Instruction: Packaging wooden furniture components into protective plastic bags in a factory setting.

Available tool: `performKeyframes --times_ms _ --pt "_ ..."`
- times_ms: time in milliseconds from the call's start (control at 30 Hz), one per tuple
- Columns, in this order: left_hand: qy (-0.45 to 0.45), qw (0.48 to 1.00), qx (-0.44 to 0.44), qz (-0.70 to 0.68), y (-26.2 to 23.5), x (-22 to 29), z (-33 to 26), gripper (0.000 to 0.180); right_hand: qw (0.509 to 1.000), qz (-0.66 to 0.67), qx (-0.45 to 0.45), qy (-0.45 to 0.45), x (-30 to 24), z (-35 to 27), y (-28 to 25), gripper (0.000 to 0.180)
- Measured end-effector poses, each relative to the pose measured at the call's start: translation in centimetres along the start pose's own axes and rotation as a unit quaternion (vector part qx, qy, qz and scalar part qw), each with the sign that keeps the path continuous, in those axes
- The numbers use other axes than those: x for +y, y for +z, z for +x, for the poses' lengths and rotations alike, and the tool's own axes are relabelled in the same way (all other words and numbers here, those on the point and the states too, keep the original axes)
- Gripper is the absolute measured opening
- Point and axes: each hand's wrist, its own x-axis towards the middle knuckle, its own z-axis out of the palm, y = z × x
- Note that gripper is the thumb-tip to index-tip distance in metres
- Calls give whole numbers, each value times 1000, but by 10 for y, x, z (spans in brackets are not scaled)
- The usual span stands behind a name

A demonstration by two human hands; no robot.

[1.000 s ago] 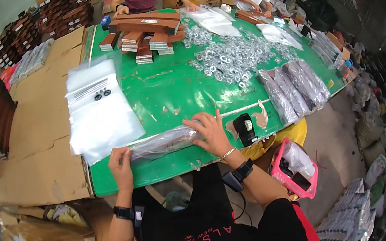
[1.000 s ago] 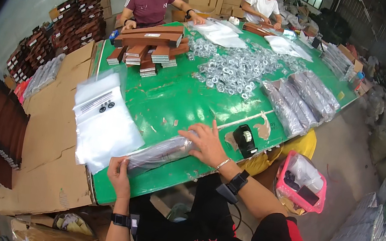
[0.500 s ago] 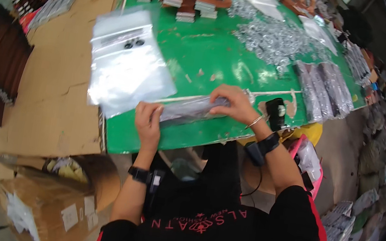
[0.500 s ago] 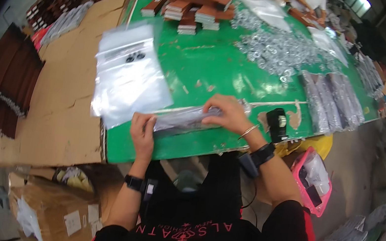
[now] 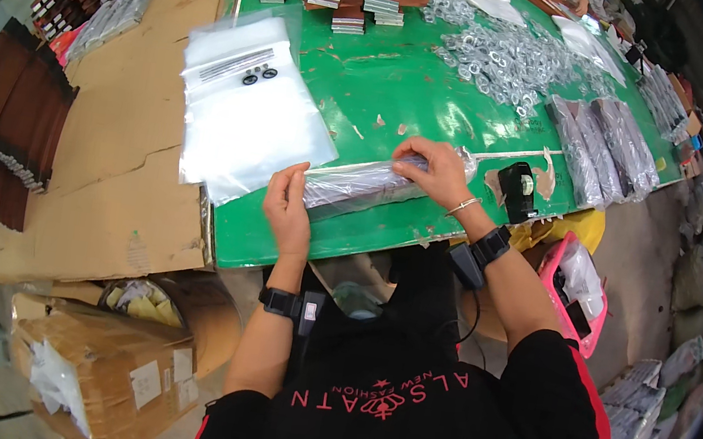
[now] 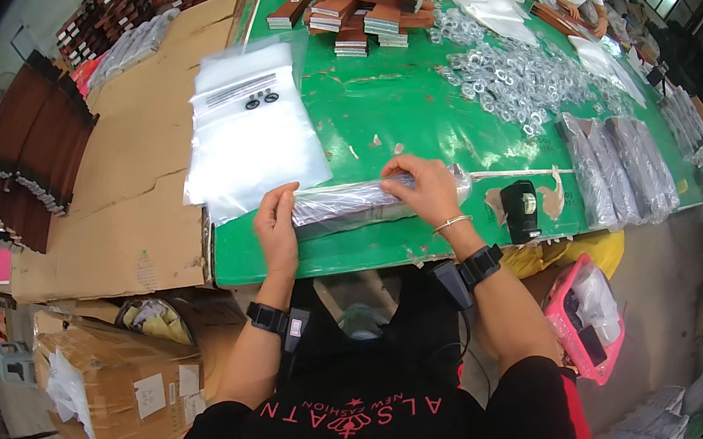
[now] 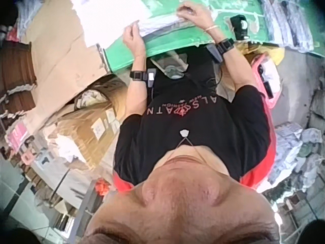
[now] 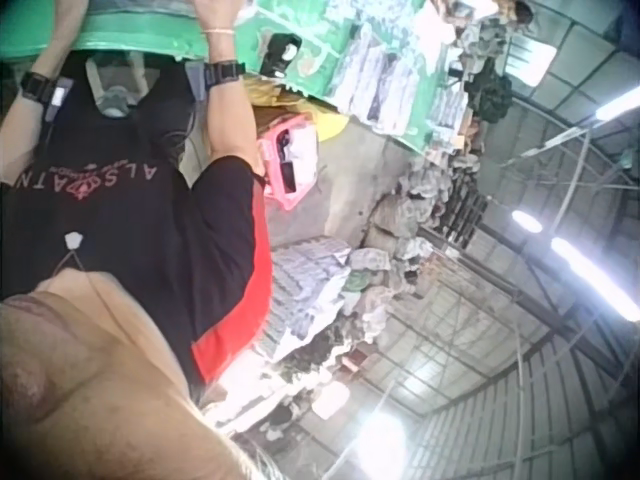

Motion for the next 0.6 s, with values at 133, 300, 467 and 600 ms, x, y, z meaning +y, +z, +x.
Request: performKeyframes --times_ms 133,300,467,600 --pt "-77 994 3 -73 2 3 2 21 998 55 -15 41 3 6 -5 20" --pt "-37 998 6 -59 0 -4 2 21 967 -80 33 -239 -20 -5 3 42" --pt "-26 999 28 -36 1 -5 1 19 943 -138 -78 -293 -57 -11 49 66" --pt "-45 997 29 -63 -1 -2 1 20 955 -187 -87 -213 -58 -9 67 75"
